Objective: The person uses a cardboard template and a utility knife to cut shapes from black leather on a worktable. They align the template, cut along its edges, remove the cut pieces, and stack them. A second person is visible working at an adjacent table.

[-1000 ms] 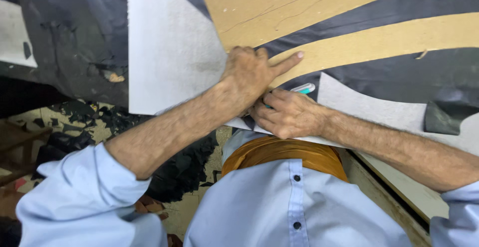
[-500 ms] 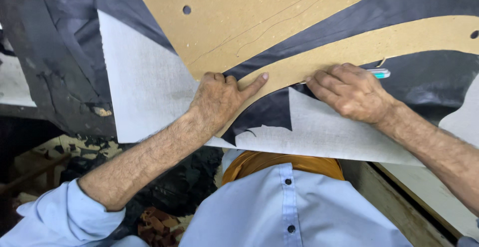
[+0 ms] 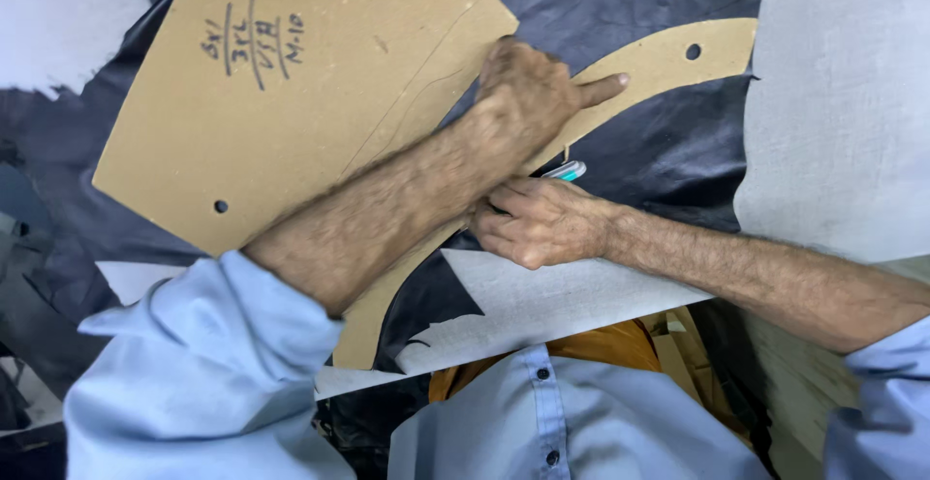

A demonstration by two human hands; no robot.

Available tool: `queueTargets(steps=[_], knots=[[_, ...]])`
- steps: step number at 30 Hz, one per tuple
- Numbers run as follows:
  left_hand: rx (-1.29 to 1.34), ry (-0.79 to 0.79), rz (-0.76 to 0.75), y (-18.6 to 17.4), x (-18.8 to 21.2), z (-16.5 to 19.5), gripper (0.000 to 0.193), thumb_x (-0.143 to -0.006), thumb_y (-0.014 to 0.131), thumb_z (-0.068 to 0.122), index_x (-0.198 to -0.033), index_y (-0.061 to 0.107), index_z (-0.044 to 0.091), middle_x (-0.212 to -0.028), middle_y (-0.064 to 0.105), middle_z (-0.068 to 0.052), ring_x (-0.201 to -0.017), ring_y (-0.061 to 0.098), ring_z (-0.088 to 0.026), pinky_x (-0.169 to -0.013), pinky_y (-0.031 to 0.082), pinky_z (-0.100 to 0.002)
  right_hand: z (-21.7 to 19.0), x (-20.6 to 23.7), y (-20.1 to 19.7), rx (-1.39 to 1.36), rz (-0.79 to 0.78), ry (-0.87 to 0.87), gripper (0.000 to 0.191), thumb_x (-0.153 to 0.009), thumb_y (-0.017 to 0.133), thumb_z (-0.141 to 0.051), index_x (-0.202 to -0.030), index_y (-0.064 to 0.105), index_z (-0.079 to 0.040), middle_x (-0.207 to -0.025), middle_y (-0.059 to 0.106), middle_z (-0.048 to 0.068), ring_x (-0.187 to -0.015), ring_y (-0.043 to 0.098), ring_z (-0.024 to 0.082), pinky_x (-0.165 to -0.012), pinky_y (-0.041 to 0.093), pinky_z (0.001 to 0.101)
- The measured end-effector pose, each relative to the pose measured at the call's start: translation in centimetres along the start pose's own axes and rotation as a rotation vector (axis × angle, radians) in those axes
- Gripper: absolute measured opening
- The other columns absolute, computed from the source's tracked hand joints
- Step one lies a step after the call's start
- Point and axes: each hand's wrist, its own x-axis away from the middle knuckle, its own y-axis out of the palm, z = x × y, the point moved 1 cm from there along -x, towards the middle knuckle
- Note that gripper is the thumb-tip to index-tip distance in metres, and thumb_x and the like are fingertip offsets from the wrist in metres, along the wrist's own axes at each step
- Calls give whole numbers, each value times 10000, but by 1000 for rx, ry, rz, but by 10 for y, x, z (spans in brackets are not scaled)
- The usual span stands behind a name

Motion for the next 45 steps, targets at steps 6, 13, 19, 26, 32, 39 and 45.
queueTargets(steps=[6, 13, 19, 26, 32, 39, 45], knots=[[293, 80, -151, -4, 13, 1, 993, -791, 796, 453, -1585, 201, 432, -667, 662, -80, -568, 623, -160, -523, 497, -358, 42, 66, -22, 156, -26, 56, 187, -846, 740, -133, -1005, 753, -35, -920, 706, 55, -881, 679, 187, -785, 620, 326], [250, 72, -209, -14, 14, 3, 1014, -860, 756, 162, -1611, 131, 433, -653, 684, -49, -506, 623, -117, -525, 513, -336, 77, 125, -57, 202, -117, 176, 262, -858, 728, -126, -1105, 767, -48, -970, 721, 55, -906, 690, 188, -811, 625, 334], [217, 87, -203, -25, 20, 3, 960, -900, 717, 127, -1622, 151, 408, -632, 684, -55, -502, 629, -107, -520, 534, -319, 82, 180, -73, 300, -150, 366, 235, -917, 712, -98, -1141, 764, -53, -1074, 753, 69, -1021, 718, 195, -873, 625, 324], [235, 77, -126, -30, 10, 1, 939, -869, 731, 113, -1583, 231, 463, -686, 684, -46, -548, 640, -114, -544, 549, -320, 80, 225, -125, 422, -258, 585, 217, -944, 709, -61, -1147, 783, -43, -1081, 782, 113, -954, 747, 216, -851, 639, 353], [289, 52, 73, -22, 12, 8, 848, -793, 789, 138, -1527, 413, 336, -835, 702, -110, -683, 684, -175, -561, 576, -348, 39, 227, -153, 246, 176, 994, 123, -1068, 707, -30, -1176, 716, 28, -1082, 749, 198, -974, 744, 267, -721, 621, 311], [247, -123, 519, -44, -37, 66, 706, -866, 834, 196, -1495, 514, 199, -1054, 647, -125, -854, 694, -287, -609, 613, -420, 44, 171, -82, 182, 413, 1321, 183, -1058, 719, 8, -1218, 723, 97, -979, 729, 250, -786, 726, 272, -571, 567, 328], [159, -60, 97, -52, -50, 69, 941, -809, 802, 297, -1576, 260, 246, -1137, 510, -210, -963, 641, -347, -623, 611, -479, 65, 145, -72, 344, 269, 1357, 226, -1000, 657, 53, -1200, 694, 152, -980, 682, 295, -687, 696, 281, -492, 540, 338]])
